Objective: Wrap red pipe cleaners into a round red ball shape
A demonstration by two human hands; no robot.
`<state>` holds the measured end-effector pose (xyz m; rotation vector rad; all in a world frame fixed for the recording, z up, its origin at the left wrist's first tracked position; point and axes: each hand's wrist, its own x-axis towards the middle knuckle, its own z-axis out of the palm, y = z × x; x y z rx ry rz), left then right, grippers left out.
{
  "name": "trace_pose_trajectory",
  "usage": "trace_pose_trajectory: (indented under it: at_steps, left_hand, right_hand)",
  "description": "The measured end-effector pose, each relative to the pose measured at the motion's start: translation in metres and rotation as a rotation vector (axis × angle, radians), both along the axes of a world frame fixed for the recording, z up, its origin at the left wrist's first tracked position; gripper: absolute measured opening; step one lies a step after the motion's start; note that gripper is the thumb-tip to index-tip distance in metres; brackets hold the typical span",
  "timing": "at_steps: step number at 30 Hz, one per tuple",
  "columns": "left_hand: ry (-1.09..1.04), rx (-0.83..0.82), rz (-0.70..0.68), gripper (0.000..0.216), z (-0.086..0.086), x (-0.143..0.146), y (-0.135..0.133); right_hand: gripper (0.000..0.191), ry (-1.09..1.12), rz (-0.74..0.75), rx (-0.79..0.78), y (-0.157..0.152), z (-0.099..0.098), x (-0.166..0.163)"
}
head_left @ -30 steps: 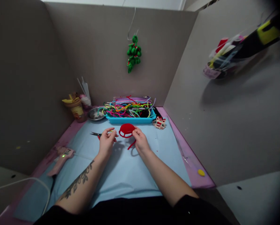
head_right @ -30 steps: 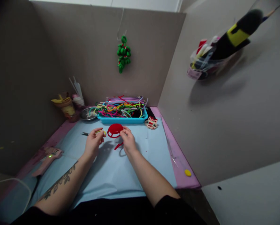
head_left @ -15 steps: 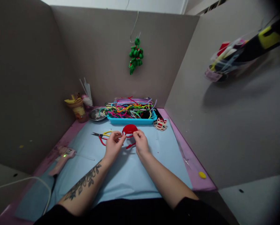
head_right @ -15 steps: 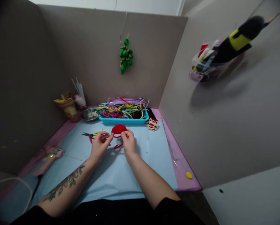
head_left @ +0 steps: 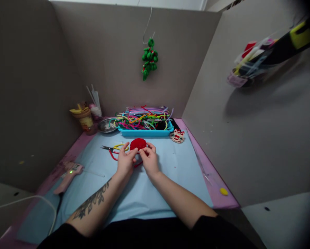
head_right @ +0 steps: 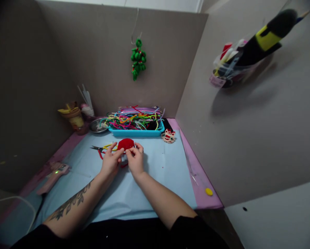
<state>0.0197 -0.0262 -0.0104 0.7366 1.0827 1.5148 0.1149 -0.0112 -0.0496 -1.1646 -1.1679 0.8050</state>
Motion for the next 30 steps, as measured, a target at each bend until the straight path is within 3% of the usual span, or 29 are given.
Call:
trace_pose_trajectory:
  at_steps: [6, 11, 19, 30]
  left_hand:
    - [0.079, -0.051, -0.101, 0.087, 0.008, -0.004, 0.001]
    - [0.24, 0.012, 0.015, 0.062, 0.008, -0.016, 0.007]
    - [0.188, -0.009, -0.181, 0.079, 0.011, -0.013, 0.003]
    - [0.114, -0.038, -0.183, 0.075, 0.006, -0.014, 0.006]
  right_hand:
    - [0.018, 0.05, -0.04, -0.047, 0.002, 0.01, 0.011]
    - [0.02, 0.16, -0.074, -0.043, 0.012, 0.013, 0.024]
    - [0.019, 0.083, 0.147, -0.043, 0.01, 0.01, 0.022]
    - [0.015, -0.077, 0.154, -0.009, 0.005, 0.014, 0.022]
